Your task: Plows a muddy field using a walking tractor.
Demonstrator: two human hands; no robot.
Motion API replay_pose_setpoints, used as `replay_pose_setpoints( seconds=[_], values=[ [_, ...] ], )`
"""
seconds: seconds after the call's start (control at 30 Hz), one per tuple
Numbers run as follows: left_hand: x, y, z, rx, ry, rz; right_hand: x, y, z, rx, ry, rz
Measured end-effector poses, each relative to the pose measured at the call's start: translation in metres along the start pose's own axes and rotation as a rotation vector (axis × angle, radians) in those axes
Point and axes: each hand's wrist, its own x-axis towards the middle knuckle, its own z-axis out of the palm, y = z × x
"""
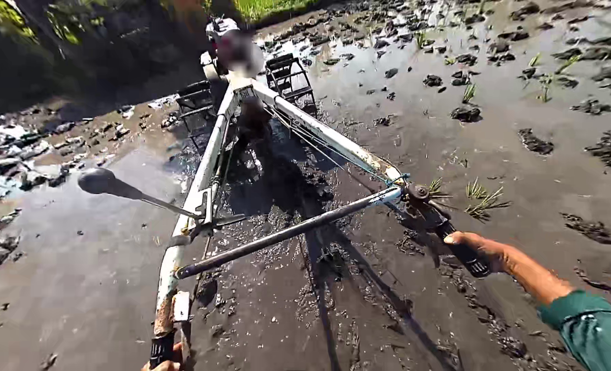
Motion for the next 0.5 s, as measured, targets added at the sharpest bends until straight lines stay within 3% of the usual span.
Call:
replay_pose_setpoints(
  seconds=[0.27, 0.5],
  values=[
    [0.162, 0.075, -0.036, 0.014, 0.217, -0.029, 0.114, -0.124, 0.039, -0.144, 0.134, -0.081],
    [0.282, 0.142, -0.064, 0.059, 0.215, -0.012, 0.235, -0.198, 0.055, -0.153, 0.089, -0.073]
  ],
)
